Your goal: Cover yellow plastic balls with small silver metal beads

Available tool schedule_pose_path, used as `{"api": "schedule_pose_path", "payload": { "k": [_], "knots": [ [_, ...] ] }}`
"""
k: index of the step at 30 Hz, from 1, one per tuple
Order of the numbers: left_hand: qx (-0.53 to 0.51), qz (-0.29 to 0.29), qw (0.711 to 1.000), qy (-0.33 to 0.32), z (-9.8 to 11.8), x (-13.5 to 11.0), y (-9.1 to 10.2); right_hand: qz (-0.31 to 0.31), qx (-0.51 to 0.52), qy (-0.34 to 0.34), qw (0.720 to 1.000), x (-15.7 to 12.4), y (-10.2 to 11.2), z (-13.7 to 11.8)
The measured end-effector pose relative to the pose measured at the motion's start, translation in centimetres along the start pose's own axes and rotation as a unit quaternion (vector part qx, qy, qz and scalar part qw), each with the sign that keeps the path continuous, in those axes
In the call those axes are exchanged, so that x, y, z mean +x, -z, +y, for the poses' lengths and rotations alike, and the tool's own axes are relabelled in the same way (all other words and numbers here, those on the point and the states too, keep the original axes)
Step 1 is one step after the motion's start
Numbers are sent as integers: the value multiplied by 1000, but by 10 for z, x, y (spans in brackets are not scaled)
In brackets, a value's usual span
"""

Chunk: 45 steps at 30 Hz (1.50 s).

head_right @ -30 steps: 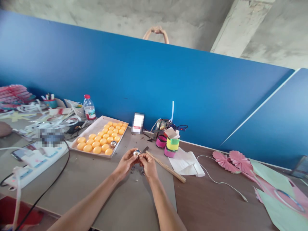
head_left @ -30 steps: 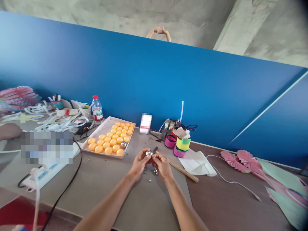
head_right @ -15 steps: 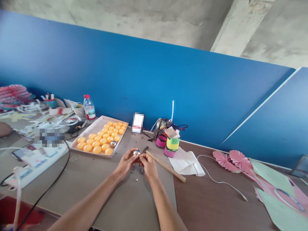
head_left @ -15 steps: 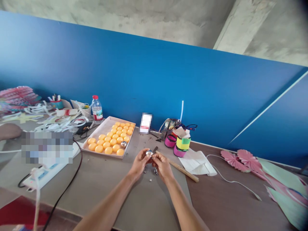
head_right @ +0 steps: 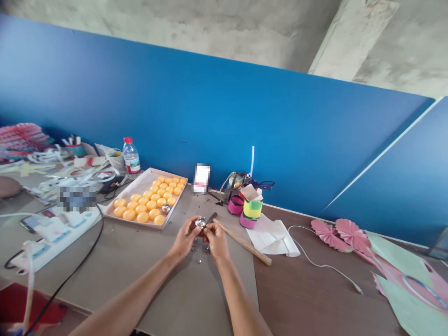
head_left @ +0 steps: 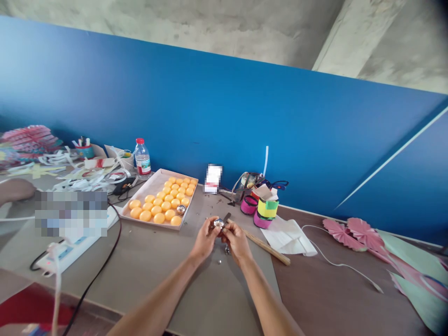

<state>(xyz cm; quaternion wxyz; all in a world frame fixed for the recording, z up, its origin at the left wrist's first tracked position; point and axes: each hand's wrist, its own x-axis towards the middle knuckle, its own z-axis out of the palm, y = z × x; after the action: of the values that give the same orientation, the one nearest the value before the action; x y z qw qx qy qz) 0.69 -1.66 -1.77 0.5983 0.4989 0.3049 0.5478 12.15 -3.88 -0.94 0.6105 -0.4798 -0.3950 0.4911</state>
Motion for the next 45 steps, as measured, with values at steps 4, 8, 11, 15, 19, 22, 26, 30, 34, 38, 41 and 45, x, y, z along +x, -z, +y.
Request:
{"api": "schedule_pose_path", "payload": {
  "k": [4,8,11,15,19,22,26,30,34,38,41,45],
  "knots": [
    [32,0,999,-8,3,-2,-1,19,-37,3,999,-1,-1,0],
    [-35,-3,999,32,10,-2,-6,3,1,-9,1000,-1,-1,-5],
    [-130,-1,988,88,17,-1,-9,-7,16,-4,1000,3,8,-11],
    [-217,3,968,123,26,0,-6,32,-208,74,975,7,18,-12],
    [-270,-6,955,118,29,1,-2,-28,-463,176,868,-5,8,-6],
    [-290,-18,950,112,29,2,-1,-74,-597,186,777,-16,-5,-2],
    [-296,-20,948,112,30,3,-1,-97,-649,179,733,-19,-10,-2],
    [-291,-25,950,112,30,3,-1,-71,-647,179,738,-15,-6,-3],
    [-279,-13,953,113,29,3,0,-34,-616,193,763,-12,-1,0],
    [-263,-4,957,120,29,3,0,32,-496,218,840,-7,5,-1],
    [-250,-2,960,125,30,3,-1,65,-360,166,916,-4,6,-4],
    [-228,-1,965,128,31,1,-3,63,-175,55,981,-3,3,-8]
  ]
}}
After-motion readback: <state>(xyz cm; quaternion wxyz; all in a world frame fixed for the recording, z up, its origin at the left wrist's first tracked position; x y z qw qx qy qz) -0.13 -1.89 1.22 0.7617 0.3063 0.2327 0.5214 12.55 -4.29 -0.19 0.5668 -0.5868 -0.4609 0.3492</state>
